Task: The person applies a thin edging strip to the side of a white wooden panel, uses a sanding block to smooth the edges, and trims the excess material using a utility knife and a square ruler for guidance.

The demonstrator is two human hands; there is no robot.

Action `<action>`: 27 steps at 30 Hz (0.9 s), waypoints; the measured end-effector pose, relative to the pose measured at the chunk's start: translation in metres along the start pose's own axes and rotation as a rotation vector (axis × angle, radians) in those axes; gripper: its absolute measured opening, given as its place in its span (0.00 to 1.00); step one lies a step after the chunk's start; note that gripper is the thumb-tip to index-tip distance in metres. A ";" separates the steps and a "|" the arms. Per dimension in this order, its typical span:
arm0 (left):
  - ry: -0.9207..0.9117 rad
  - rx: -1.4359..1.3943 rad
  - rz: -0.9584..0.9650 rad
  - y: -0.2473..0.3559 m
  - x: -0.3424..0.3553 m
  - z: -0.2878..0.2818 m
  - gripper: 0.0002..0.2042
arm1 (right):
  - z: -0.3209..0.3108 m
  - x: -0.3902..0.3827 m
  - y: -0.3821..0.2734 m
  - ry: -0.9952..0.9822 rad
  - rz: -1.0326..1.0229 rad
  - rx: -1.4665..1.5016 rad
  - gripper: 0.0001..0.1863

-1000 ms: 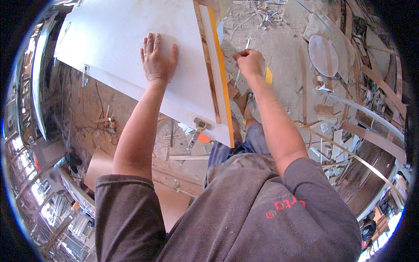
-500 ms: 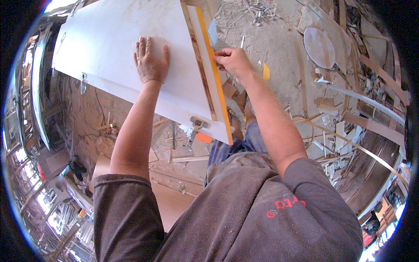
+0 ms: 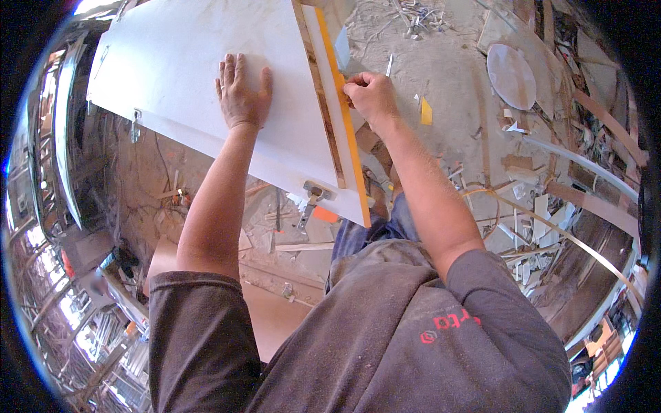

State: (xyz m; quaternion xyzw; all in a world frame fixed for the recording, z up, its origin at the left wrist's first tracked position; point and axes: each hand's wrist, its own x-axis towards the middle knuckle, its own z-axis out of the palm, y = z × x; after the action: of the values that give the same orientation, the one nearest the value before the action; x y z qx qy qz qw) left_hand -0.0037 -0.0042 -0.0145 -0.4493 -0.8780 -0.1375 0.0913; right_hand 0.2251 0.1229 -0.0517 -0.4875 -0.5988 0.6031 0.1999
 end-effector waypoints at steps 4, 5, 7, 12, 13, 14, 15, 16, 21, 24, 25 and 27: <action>0.008 -0.004 0.001 -0.002 -0.001 0.000 0.34 | -0.009 -0.005 -0.002 0.154 -0.011 -0.107 0.11; 0.010 -0.002 0.000 -0.002 -0.001 0.000 0.34 | -0.014 0.000 0.013 0.125 0.033 -0.017 0.10; 0.004 0.022 0.008 -0.001 0.002 0.002 0.34 | -0.026 0.007 0.039 0.083 0.066 0.015 0.09; 0.005 0.029 0.007 -0.002 0.001 0.003 0.35 | -0.039 -0.004 0.048 0.024 0.038 -0.263 0.06; 0.003 0.035 0.006 -0.004 0.001 0.003 0.35 | -0.040 -0.007 0.044 -0.012 0.063 -0.301 0.06; 0.001 0.040 0.005 -0.006 0.001 0.003 0.35 | -0.040 -0.009 0.039 -0.048 0.087 -0.339 0.07; 0.012 0.050 0.023 -0.005 0.001 0.004 0.34 | -0.042 -0.011 0.036 -0.079 0.112 -0.379 0.08; 0.022 0.060 0.040 -0.005 0.002 0.004 0.34 | -0.040 -0.012 0.035 -0.095 0.118 -0.251 0.08; 0.029 0.030 0.054 -0.005 0.002 0.006 0.34 | -0.029 -0.018 0.004 -0.268 0.245 0.245 0.12; 0.004 0.007 0.028 -0.007 0.002 0.006 0.35 | -0.027 -0.018 -0.004 -0.335 0.251 0.201 0.14; 0.005 0.001 0.030 -0.008 0.001 0.006 0.35 | -0.028 -0.018 -0.006 -0.346 0.251 0.211 0.14; 0.002 -0.009 0.033 -0.007 0.001 0.005 0.35 | -0.031 -0.018 -0.009 -0.367 0.252 0.231 0.13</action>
State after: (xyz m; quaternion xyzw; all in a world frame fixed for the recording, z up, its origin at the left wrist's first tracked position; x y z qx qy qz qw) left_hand -0.0106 -0.0060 -0.0198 -0.4642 -0.8696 -0.1406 0.0925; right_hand 0.2558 0.1263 -0.0307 -0.4146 -0.4866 0.7662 0.0653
